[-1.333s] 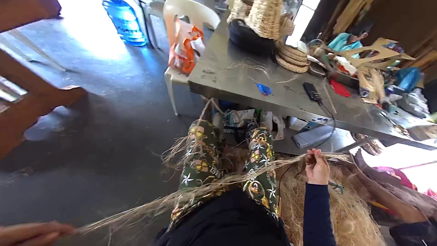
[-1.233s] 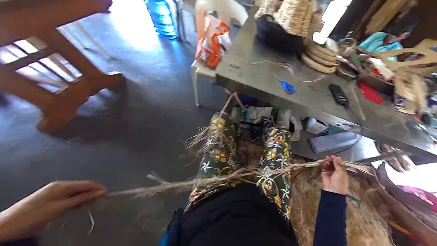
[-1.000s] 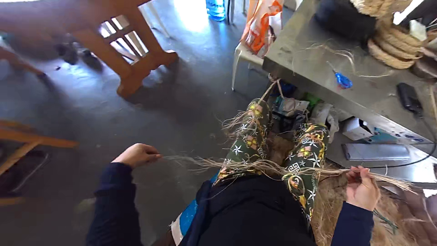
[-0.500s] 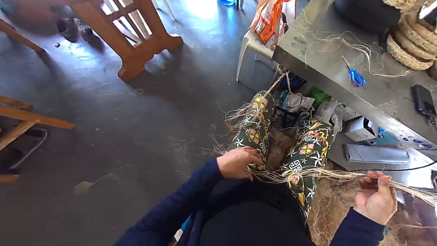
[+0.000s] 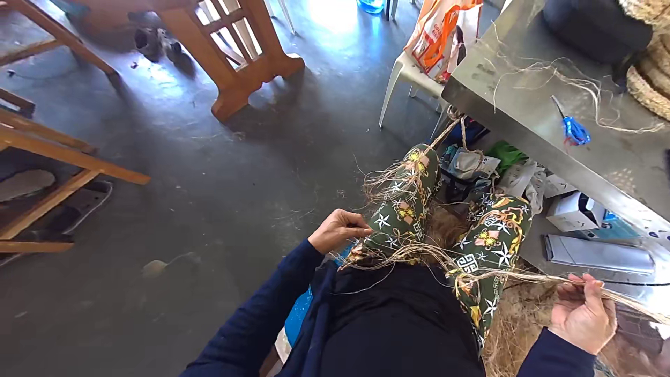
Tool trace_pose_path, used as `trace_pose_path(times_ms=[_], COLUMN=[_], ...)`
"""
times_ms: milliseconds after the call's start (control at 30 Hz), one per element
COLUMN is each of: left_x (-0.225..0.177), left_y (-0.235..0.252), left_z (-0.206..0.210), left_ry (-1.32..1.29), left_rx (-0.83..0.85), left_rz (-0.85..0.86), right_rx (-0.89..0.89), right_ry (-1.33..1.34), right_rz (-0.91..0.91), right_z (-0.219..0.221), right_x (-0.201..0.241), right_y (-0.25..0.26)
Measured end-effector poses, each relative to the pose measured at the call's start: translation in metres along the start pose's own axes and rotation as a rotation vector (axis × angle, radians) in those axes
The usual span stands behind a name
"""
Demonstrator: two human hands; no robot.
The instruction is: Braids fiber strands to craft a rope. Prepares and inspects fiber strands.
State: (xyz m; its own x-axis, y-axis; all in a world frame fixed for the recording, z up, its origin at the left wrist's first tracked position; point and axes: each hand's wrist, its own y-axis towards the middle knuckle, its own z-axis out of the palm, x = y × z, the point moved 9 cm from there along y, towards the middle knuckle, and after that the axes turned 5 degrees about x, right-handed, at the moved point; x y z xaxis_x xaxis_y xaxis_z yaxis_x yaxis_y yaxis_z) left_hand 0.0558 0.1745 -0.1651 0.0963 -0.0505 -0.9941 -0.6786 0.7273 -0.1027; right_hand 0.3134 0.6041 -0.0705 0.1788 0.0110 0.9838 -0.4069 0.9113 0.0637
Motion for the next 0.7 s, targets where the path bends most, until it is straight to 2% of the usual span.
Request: trace_pose_path(times_ms=[133, 367, 433, 533, 700], left_x=[0.022, 0.030, 0.029, 0.028, 0.021], left_y=[-0.012, -0.013, -0.013, -0.011, -0.009], left_z=[-0.014, -0.011, -0.007, 0.008, 0.025], left_ry=[-0.149, -0.173, -0.280, -0.464, -0.425], left_rx=[-0.167, -0.222, -0.233, -0.135, 0.058], left_rz=[-0.123, -0.183, -0.206, -0.278, -0.295], right_rx=[-0.056, -0.097, -0.097, -0.097, -0.083], right_ry=[0.004, 0.013, 0.018, 0.020, 0.078], right_rz=[0.019, 0.042, 0.059, 0.080, 0.098], right_z=[0.000, -0.009, -0.014, -0.022, -0.035], right_x=[-0.006, -0.018, -0.023, -0.028, -0.033], right_y=[-0.002, 0.002, 0.004, 0.005, 0.007])
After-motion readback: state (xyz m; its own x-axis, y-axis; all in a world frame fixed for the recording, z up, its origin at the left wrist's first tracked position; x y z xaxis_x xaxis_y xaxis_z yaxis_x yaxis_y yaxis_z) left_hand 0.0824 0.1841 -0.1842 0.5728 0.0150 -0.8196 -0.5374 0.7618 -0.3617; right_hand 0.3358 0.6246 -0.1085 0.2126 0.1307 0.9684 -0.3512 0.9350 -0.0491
